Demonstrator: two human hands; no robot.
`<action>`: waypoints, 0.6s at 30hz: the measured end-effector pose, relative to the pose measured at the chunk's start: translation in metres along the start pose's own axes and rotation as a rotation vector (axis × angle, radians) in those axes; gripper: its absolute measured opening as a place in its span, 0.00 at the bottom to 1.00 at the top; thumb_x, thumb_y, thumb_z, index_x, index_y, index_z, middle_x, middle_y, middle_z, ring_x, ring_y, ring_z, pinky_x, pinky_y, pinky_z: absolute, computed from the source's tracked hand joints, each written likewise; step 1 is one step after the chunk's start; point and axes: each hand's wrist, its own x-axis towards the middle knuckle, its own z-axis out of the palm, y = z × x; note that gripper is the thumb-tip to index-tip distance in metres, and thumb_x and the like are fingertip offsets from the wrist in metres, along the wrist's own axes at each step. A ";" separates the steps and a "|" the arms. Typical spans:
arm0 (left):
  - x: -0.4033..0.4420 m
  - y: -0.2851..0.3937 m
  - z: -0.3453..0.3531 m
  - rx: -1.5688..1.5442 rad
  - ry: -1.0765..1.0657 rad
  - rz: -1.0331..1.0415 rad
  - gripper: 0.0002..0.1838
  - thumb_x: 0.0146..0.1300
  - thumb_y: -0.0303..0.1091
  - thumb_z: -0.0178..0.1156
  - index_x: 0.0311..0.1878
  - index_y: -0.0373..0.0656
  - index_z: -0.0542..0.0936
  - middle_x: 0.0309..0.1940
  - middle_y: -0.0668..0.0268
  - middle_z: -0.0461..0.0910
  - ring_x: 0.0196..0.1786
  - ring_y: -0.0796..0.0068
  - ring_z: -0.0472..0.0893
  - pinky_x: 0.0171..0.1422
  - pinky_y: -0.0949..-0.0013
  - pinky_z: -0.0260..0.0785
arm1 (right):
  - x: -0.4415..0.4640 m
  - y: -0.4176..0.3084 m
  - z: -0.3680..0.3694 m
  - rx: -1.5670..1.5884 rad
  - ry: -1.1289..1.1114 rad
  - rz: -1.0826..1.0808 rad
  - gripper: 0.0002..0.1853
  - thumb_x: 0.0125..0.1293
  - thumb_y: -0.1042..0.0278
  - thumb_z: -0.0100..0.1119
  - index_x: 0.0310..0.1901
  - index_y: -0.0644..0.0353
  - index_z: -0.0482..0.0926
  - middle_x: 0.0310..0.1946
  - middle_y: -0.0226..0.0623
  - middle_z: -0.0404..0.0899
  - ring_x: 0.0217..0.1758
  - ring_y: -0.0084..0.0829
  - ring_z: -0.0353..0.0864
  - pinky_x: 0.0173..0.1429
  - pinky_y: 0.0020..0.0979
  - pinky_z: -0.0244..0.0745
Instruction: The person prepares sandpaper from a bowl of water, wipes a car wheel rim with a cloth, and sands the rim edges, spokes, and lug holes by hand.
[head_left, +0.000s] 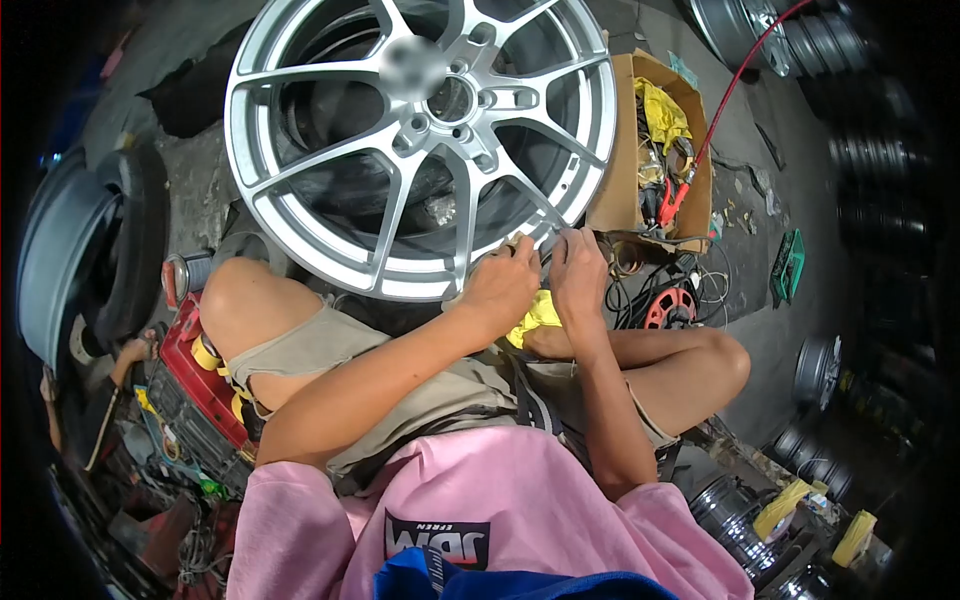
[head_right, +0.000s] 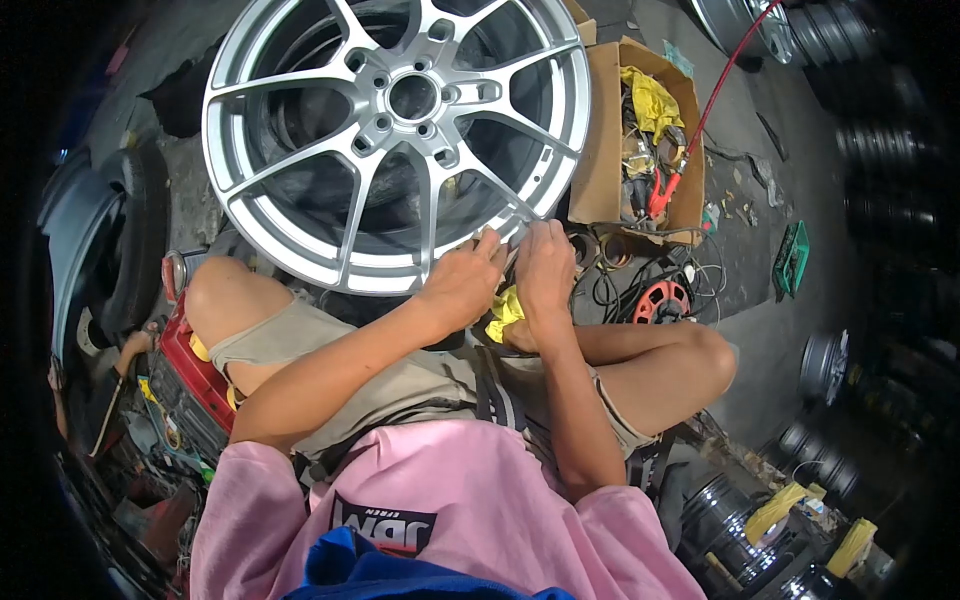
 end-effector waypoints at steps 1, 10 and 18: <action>-0.001 -0.002 -0.003 -0.049 0.005 -0.011 0.22 0.61 0.23 0.62 0.60 0.29 0.79 0.57 0.47 0.75 0.53 0.45 0.84 0.56 0.51 0.81 | 0.001 -0.001 0.002 0.014 0.021 0.011 0.04 0.70 0.77 0.61 0.38 0.68 0.82 0.38 0.55 0.80 0.41 0.60 0.82 0.46 0.53 0.76; 0.006 -0.007 -0.023 -0.428 0.259 -0.130 0.30 0.70 0.32 0.62 0.74 0.31 0.73 0.56 0.48 0.76 0.61 0.41 0.79 0.66 0.46 0.74 | -0.029 0.019 -0.050 0.354 -0.119 0.180 0.08 0.69 0.73 0.65 0.43 0.69 0.88 0.37 0.53 0.86 0.40 0.53 0.88 0.47 0.44 0.80; 0.013 0.014 0.045 0.276 0.150 0.161 0.34 0.67 0.34 0.63 0.76 0.38 0.72 0.69 0.50 0.71 0.79 0.41 0.63 0.85 0.47 0.54 | -0.024 0.022 -0.082 0.404 0.047 0.205 0.08 0.70 0.72 0.65 0.44 0.68 0.87 0.36 0.52 0.86 0.40 0.54 0.87 0.46 0.46 0.79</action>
